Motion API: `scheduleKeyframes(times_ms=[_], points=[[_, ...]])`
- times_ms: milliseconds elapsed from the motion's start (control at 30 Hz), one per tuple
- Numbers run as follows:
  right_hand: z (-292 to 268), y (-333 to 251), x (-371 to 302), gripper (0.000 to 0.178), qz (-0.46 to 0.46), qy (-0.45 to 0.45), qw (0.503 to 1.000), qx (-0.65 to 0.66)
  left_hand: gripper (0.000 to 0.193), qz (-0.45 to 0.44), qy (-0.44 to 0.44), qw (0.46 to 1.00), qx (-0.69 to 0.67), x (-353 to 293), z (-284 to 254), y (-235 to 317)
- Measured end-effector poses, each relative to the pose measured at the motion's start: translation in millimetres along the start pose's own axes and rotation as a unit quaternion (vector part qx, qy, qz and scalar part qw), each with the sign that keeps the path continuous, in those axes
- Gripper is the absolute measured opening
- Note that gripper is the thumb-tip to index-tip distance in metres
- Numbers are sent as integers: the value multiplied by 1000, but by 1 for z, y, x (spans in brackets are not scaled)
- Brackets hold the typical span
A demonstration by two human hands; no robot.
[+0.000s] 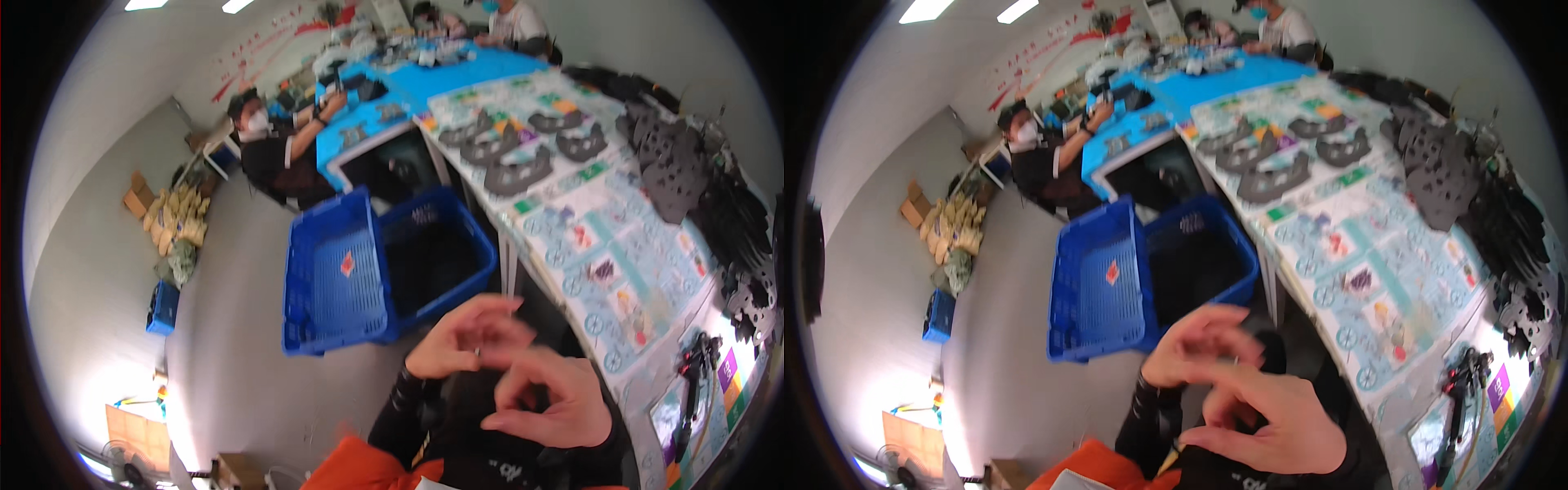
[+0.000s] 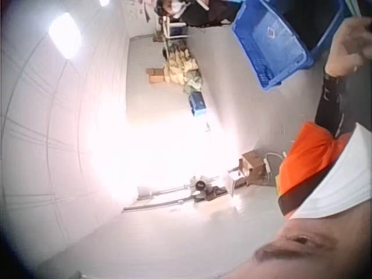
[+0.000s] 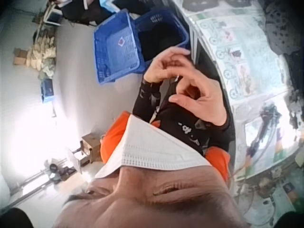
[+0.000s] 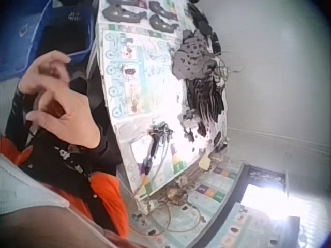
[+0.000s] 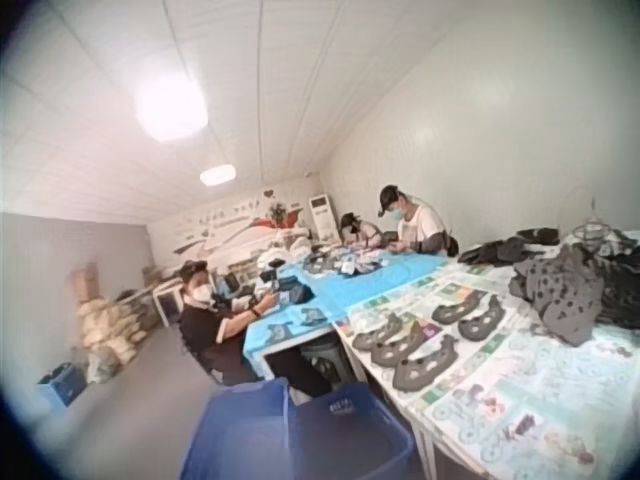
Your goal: The person uses a specialized tool to punch or apply pressure to specific points on dark grey shoe upper components. The person picks up individual components from a stack, places them on the work surface, uses the tool on them, and then moves them to a collection area.
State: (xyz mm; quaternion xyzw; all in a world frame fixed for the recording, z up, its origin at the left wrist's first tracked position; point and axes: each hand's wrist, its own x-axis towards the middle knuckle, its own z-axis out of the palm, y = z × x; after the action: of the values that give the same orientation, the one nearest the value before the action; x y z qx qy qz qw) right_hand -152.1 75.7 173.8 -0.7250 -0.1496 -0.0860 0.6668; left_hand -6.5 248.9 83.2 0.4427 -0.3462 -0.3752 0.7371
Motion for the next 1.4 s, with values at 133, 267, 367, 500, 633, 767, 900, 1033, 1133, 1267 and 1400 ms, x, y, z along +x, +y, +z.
scheduleKeyframes(times_ms=[133,267,367,500,633,767,900,1033,1133,1267,1400], points=[[-22,33,-12,23,-35,117,928,351,28,287,8,862,-418,1,-19,-20],[-46,6,5,65,86,-205,970,-95,86,111,-165,976,86,8,-18,8],[-32,21,5,85,44,-168,973,-149,84,16,-101,989,105,17,2,12],[-50,-5,26,85,-22,342,886,-313,69,15,-23,996,87,8,-34,-21],[-93,-24,7,76,-131,406,719,-549,86,-81,-100,992,15,70,24,-26],[-62,5,-6,76,-188,253,755,-575,102,25,-142,990,9,105,46,8],[-52,-1,-31,87,96,125,935,-318,106,105,-48,993,4,124,71,38],[-69,-13,-18,96,-117,330,922,166,82,9,-68,997,-25,114,30,-8],[-73,-11,7,94,-180,388,893,138,69,-104,-86,989,65,78,10,-19],[-37,22,-12,76,131,199,965,106,93,-137,6,958,252,18,-18,-19],[-23,51,-31,38,211,107,971,-12,16,61,470,796,375,-33,-52,62]])
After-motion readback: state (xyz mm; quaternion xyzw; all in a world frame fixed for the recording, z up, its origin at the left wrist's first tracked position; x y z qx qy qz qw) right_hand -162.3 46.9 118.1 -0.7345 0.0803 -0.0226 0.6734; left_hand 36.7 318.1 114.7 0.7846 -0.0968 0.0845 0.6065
